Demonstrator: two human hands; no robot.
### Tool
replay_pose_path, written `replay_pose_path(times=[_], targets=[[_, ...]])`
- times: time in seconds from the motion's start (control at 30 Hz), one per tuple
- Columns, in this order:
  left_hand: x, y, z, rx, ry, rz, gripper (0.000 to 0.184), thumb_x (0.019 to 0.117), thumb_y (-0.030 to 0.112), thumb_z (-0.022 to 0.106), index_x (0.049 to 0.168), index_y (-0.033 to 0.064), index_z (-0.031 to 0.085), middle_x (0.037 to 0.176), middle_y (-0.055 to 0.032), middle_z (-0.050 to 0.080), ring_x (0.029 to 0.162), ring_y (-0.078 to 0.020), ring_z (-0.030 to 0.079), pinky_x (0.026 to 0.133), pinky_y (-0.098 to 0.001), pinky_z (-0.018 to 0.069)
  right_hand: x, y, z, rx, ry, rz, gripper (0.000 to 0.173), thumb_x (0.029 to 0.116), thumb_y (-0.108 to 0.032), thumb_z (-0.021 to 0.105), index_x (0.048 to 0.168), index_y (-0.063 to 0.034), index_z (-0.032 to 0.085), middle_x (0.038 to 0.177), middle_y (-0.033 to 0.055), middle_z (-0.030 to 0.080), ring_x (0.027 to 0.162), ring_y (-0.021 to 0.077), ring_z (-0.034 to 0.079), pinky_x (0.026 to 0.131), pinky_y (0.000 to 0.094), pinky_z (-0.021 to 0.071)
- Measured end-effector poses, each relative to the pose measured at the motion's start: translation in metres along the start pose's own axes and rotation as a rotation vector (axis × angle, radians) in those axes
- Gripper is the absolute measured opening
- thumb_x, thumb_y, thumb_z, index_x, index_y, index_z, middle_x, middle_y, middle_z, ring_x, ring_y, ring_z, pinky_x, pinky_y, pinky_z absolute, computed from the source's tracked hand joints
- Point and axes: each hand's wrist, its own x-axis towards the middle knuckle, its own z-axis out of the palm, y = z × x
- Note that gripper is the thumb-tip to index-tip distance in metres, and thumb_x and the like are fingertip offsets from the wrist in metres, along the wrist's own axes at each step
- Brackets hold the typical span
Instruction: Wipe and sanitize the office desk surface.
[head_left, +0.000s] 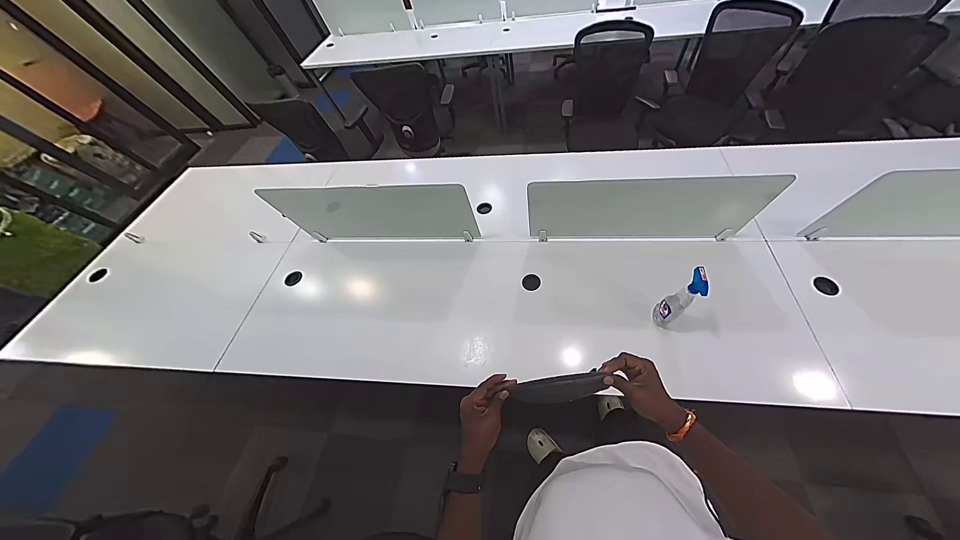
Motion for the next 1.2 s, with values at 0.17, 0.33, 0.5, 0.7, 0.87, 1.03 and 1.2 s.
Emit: replay_pose_path(times=[0.17,0.33,0.5,0.7,0.87,1.03,1.2], targets=[[0.01,-0.009,0.031,0.037,0.053,-0.008,0.024,0.0916,-0.01,0.061,0.115,-0.0082,0.068,0.105,-0.0123,0.078,0.098,-0.0168,0.076,0.091,-0.032,0.0618,0.014,-0.003,-0.021,-0.083,0.015,-0.066,0.005,0.0891,-0.007,0.074,0.091,-0.0102,0.071,0.093,-0.0014,0.075,0.09,0.0093,0.071,0.087,0.0298,0.0586],[0.033,-0.016,0.069,0.264,-0.127,-0.125,0.033,0.0918,-0.002,0.065,0.125,0.0003,0.067,0.125,-0.009,0.072,0.118,-0.0147,0.068,0.102,-0.0346,0.0569,0.036,-0.012,-0.068,-0.198,-0.062,-0.004,0.002,0.0895,-0.007,0.072,0.092,-0.0067,0.072,0.096,0.0002,0.076,0.093,0.0078,0.071,0.085,0.0278,0.059],[0.061,-0.009,0.162,0.489,-0.352,0.015,0.067,0.0828,0.028,0.084,0.142,0.0106,0.058,0.146,-0.0044,0.059,0.137,-0.0177,0.052,0.118,-0.0504,0.0388,0.053,0.001,-0.126,-0.499,-0.287,-0.043,0.011,0.0962,-0.024,0.07,0.1,-0.015,0.076,0.101,-0.0014,0.073,0.101,0.0112,0.066,0.097,0.0355,0.0518],[0.087,-0.015,0.27,0.72,-0.597,0.038,0.048,0.088,0.034,0.078,0.13,0.0146,0.067,0.117,0.0,0.074,0.117,-0.0148,0.065,0.118,-0.0497,0.037,0.064,0.011,-0.166,-0.61,-0.411,-0.158,0.01,0.0967,-0.023,0.068,0.097,-0.0166,0.076,0.095,0.0001,0.074,0.098,0.0163,0.068,0.097,0.0421,0.0503],[0.084,-0.022,0.295,0.869,-0.597,-0.124,0.026,0.101,0.028,0.058,0.107,0.0101,0.076,0.096,-0.0093,0.076,0.093,-0.0243,0.074,0.089,-0.0495,0.0574,0.055,0.018,-0.208,-0.557,-0.372,-0.116,0.026,0.0985,-0.039,0.066,0.101,-0.0141,0.074,0.099,0.0019,0.073,0.099,0.0157,0.067,0.095,0.0387,0.0527],[0.068,-0.023,0.284,0.971,-0.429,-0.335,0.03,0.1008,0.028,0.055,0.111,0.009,0.076,0.101,-0.0108,0.076,0.1,-0.0264,0.073,0.092,-0.0518,0.0559,0.009,0.073,-0.272,-0.611,-0.054,-0.034,0.036,0.0976,-0.034,0.058,0.073,-0.0083,0.058,0.066,0.0041,0.055,0.064,0.0154,0.057,0.062,0.0344,0.049],[0.045,-0.026,0.271,0.992,-0.271,-0.396,0.029,0.0992,0.03,0.058,0.11,0.0103,0.076,0.098,-0.0087,0.077,0.096,-0.0243,0.073,0.091,-0.0504,0.0567,-0.013,0.109,-0.309,-0.603,0.302,0.322,0.062,0.0846,-0.032,0.076,0.129,0.0033,0.05,0.103,0.0155,0.065,0.092,0.0244,0.065,0.078,0.0408,0.0563]])
